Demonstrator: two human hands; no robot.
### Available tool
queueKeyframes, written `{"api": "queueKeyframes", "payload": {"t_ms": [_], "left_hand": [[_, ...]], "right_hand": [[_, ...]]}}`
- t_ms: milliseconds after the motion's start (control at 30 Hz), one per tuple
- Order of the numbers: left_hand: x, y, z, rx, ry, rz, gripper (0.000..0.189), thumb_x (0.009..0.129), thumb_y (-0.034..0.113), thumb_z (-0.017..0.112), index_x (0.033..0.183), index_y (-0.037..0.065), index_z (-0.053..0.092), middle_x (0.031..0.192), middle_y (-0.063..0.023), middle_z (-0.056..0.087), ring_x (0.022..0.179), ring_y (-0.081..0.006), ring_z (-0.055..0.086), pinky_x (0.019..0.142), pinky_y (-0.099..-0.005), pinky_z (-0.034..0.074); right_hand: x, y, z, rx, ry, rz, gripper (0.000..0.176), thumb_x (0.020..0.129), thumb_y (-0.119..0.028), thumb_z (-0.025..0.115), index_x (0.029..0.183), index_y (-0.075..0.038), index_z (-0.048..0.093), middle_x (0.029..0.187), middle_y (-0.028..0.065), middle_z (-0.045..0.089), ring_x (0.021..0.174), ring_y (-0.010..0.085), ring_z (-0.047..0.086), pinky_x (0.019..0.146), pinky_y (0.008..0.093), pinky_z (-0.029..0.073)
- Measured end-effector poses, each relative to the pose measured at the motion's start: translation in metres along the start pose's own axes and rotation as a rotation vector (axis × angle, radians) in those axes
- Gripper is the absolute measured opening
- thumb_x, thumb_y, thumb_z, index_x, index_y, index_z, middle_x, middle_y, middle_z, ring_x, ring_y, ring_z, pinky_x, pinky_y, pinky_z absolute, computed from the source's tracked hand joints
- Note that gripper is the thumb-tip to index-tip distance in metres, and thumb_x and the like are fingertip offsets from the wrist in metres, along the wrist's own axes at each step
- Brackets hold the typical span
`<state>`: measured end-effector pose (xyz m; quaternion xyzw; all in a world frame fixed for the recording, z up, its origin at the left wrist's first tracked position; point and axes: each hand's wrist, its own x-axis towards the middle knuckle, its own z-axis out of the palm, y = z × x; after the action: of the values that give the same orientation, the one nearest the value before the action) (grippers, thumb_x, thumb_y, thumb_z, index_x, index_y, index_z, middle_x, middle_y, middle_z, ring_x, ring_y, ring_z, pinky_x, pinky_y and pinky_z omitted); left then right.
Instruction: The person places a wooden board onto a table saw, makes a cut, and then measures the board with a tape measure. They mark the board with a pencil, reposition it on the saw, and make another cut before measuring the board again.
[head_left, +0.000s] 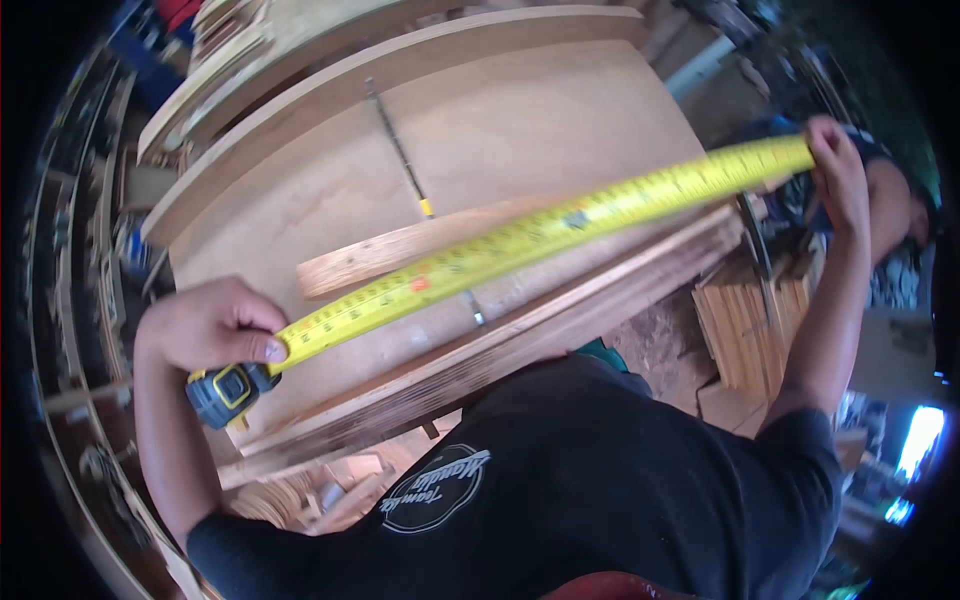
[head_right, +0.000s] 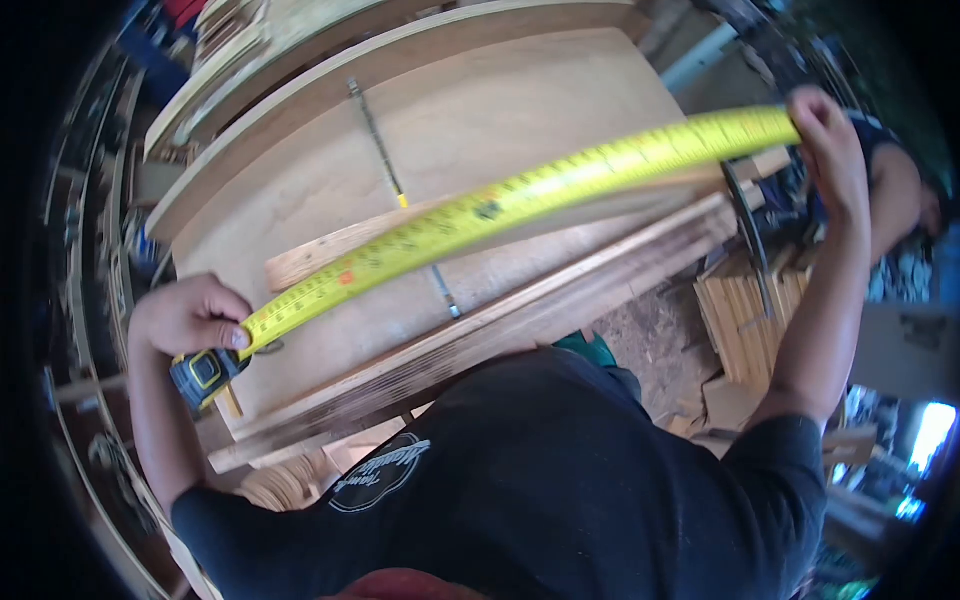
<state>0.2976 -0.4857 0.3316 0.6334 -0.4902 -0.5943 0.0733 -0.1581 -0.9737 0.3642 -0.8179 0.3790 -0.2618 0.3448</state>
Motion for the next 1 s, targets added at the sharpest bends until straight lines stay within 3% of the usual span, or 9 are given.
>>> {"api": "queueKeyframes", "payload": {"t_ms": [133,233,300,333,400,467,600,733,1000], "left_hand": [[0.004,-0.004,0.031,-0.283,-0.029,-0.02,0.026,0.094,0.022,0.066,0.096,-0.003,0.071,0.085,-0.0059,0.071,0.08,-0.0112,0.064,0.076,-0.0262,0.05],[0.019,-0.021,0.07,-0.465,-0.128,0.128,0.03,0.094,0.025,0.065,0.1,-0.004,0.071,0.098,-0.0094,0.071,0.091,-0.0161,0.065,0.086,-0.0289,0.05],[0.022,-0.025,0.096,-0.632,-0.105,0.073,0.036,0.092,0.031,0.066,0.095,-0.005,0.07,0.102,-0.0141,0.07,0.093,-0.0209,0.066,0.087,-0.0335,0.051],[0.018,-0.029,0.104,-0.626,-0.103,0.068,0.036,0.092,0.031,0.066,0.095,-0.005,0.07,0.102,-0.0141,0.07,0.093,-0.0209,0.066,0.087,-0.0335,0.051],[0.002,-0.042,0.114,-0.748,0.208,0.156,0.041,0.092,0.036,0.065,0.09,-0.004,0.069,0.103,-0.0183,0.069,0.092,-0.024,0.067,0.085,-0.0354,0.052],[-0.012,-0.057,0.112,-0.686,0.465,0.299,0.043,0.092,0.039,0.063,0.082,-0.002,0.066,0.113,-0.0235,0.064,0.095,-0.0278,0.066,0.078,-0.0367,0.055],[-0.006,-0.077,0.084,-0.813,0.693,0.307,0.038,0.094,0.039,0.062,0.087,0.002,0.059,0.132,-0.0247,0.053,0.108,-0.0321,0.064,0.067,-0.0355,0.06],[0.037,-0.097,0.069,-1.042,0.715,0.225,0.033,0.096,0.036,0.058,0.094,0.003,0.056,0.128,-0.0232,0.056,0.1,-0.0365,0.068,0.064,-0.0377,0.061],[0.074,-0.112,0.1,-1.254,0.511,0.266,0.029,0.097,0.033,0.059,0.096,0.004,0.062,0.093,-0.0134,0.064,0.098,-0.0253,0.066,0.073,-0.0363,0.057]], "right_hand": [[0.045,-0.003,-0.001,0.153,-0.018,-0.158,0.032,0.098,-0.029,0.059,0.123,-0.009,0.06,0.081,-0.0077,0.052,0.051,0.0002,0.032,0.043,0.0179,0.021],[0.05,-0.056,0.009,0.187,-0.085,-0.092,0.021,0.093,-0.029,0.067,0.095,-0.009,0.062,0.069,-0.0038,0.053,0.047,0.0026,0.038,0.04,0.0197,0.026],[0.05,-0.072,0.025,0.524,-0.135,-0.269,0.023,0.094,-0.032,0.066,0.102,-0.01,0.064,0.065,-0.0041,0.053,0.044,0.0036,0.038,0.04,0.0192,0.028],[0.068,-0.054,0.014,0.376,-0.114,-0.016,0.031,0.095,-0.038,0.063,0.112,-0.012,0.063,0.079,-0.0009,0.059,0.049,0.0039,0.047,0.039,0.0187,0.032],[0.074,0.001,0.03,0.042,-0.398,-0.077,0.059,0.099,-0.058,0.042,0.116,-0.005,0.063,0.084,-0.0002,0.061,0.044,0.0028,0.036,0.037,0.0214,0.025],[0.064,0.029,0.051,-0.161,-0.522,0.35,0.083,0.092,-0.076,0.03,0.112,-0.003,0.066,0.075,0.0044,0.065,0.042,0.006,0.04,0.036,0.0225,0.028],[0.057,0.06,0.083,-0.674,-0.915,0.703,0.092,0.085,-0.085,0.031,0.108,-0.003,0.066,0.068,0.0132,0.07,0.041,0.011,0.045,0.037,0.0276,0.034],[0.067,0.114,0.084,-0.063,-1.223,0.864,0.077,0.092,-0.073,0.038,0.115,-0.004,0.063,0.086,0.0217,0.072,0.04,0.0084,0.045,0.035,0.0204,0.033],[0.008,0.104,0.078,0.048,-0.956,0.687,0.068,0.087,-0.045,0.07,0.135,-0.001,0.053,0.079,0.0048,0.066,0.042,0.0047,0.045,0.035,0.0187,0.033]]}}
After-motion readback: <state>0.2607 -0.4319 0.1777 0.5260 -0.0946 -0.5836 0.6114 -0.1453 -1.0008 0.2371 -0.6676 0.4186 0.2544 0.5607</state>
